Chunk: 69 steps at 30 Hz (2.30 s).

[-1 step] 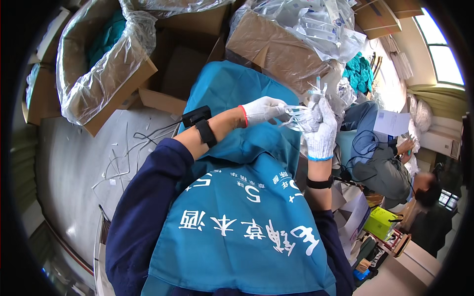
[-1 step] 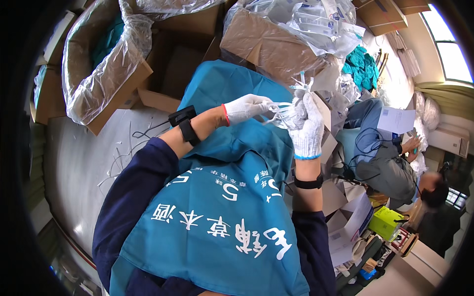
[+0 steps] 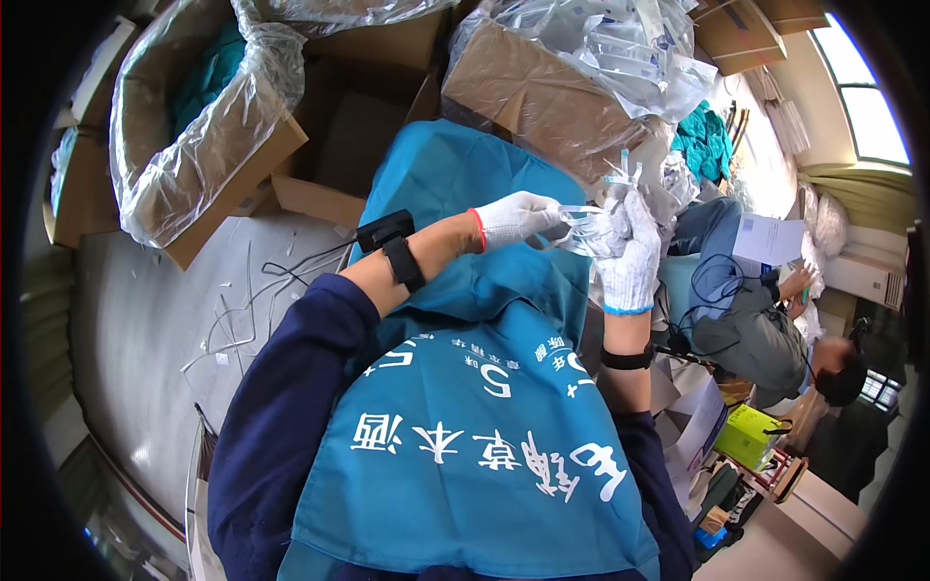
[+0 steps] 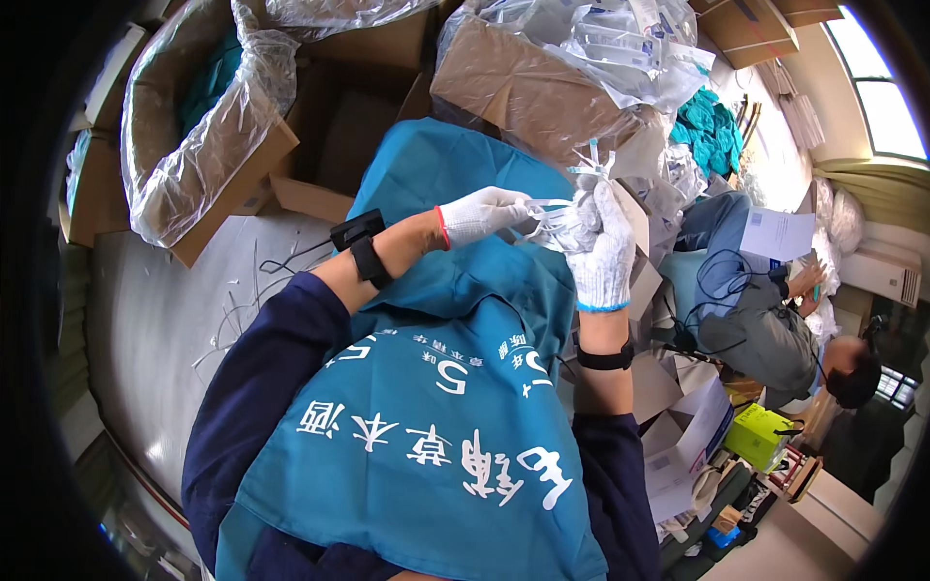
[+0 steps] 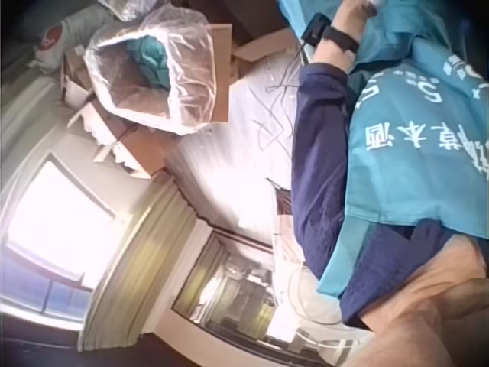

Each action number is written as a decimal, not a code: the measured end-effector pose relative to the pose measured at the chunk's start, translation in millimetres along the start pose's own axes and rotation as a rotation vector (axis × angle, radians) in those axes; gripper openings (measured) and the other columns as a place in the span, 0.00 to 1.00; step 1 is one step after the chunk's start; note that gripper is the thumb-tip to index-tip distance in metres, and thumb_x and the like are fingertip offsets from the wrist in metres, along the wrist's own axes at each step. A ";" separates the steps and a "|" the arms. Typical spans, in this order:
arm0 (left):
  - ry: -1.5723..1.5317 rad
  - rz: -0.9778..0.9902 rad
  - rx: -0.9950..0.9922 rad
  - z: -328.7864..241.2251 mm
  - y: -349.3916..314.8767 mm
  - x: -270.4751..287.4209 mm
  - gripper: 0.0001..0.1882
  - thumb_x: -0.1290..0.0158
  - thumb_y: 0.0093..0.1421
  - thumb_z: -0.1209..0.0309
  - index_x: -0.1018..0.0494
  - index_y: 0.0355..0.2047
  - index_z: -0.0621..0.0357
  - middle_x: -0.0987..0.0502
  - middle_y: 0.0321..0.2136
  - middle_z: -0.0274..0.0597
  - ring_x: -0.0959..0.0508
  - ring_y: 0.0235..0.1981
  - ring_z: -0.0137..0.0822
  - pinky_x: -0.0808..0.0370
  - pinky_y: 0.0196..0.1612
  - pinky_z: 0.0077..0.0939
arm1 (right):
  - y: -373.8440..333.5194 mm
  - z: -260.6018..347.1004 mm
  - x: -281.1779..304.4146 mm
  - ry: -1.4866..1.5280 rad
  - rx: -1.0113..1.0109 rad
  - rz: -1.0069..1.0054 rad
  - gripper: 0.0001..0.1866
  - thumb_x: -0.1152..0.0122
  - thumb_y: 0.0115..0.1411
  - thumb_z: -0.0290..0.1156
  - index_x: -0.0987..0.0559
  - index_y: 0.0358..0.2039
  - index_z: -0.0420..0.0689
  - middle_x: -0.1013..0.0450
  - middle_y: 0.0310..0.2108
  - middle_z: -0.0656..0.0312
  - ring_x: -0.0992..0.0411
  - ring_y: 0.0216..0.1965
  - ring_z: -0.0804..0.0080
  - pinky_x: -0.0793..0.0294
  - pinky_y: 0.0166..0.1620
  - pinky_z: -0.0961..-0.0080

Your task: The person repeatedly picks up teal fabric face masks and white plastic-wrapped packages from a cluttered workspace. They place each item into a teal drawstring bag and tie the strings to close it. The person then places the filled bag into a cardboard box. This process is repeated continuously throughout the video.

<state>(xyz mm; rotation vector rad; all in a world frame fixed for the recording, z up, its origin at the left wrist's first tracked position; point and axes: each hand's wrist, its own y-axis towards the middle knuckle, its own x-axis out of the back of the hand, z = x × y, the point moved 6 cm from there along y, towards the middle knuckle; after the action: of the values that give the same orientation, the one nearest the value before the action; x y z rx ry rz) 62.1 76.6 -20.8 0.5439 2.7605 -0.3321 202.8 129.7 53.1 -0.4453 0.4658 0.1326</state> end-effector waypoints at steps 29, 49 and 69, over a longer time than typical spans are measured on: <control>0.983 0.408 0.015 -71.6 -88.5 -50.6 0.11 0.52 0.64 0.65 0.25 0.33 0.57 0.22 0.29 0.55 0.22 0.34 0.57 0.24 0.39 0.44 | -88.0 -13.9 -61.4 -1.382 0.220 0.896 0.22 0.41 0.64 0.52 0.19 0.41 0.45 0.26 0.23 0.49 0.23 0.25 0.56 0.26 0.30 0.69; 0.134 -0.354 0.075 -158.8 -202.5 118.8 0.16 0.57 0.70 0.63 0.30 0.28 0.59 0.31 0.23 0.34 0.33 0.19 0.23 0.38 0.24 0.17 | -107.8 97.3 19.4 -0.926 -0.023 0.202 0.18 0.47 0.69 0.42 0.22 0.38 0.38 0.30 0.16 0.69 0.34 0.15 0.84 0.37 0.16 0.82; 0.069 0.149 -0.098 -60.7 -28.8 -66.0 0.28 0.54 0.69 0.45 0.23 0.45 0.61 0.25 0.30 0.31 0.33 0.25 0.23 0.33 0.30 0.22 | -16.0 28.0 -16.9 0.311 -0.391 0.103 0.20 0.50 0.69 0.42 0.38 0.18 0.58 0.48 0.10 0.74 0.47 0.09 0.79 0.45 0.14 0.79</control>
<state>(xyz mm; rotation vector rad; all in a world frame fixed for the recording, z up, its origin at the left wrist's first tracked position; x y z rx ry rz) 93.4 46.0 62.5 0.7427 2.7638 -0.1448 202.7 127.4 89.5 -0.8325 0.7734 0.2580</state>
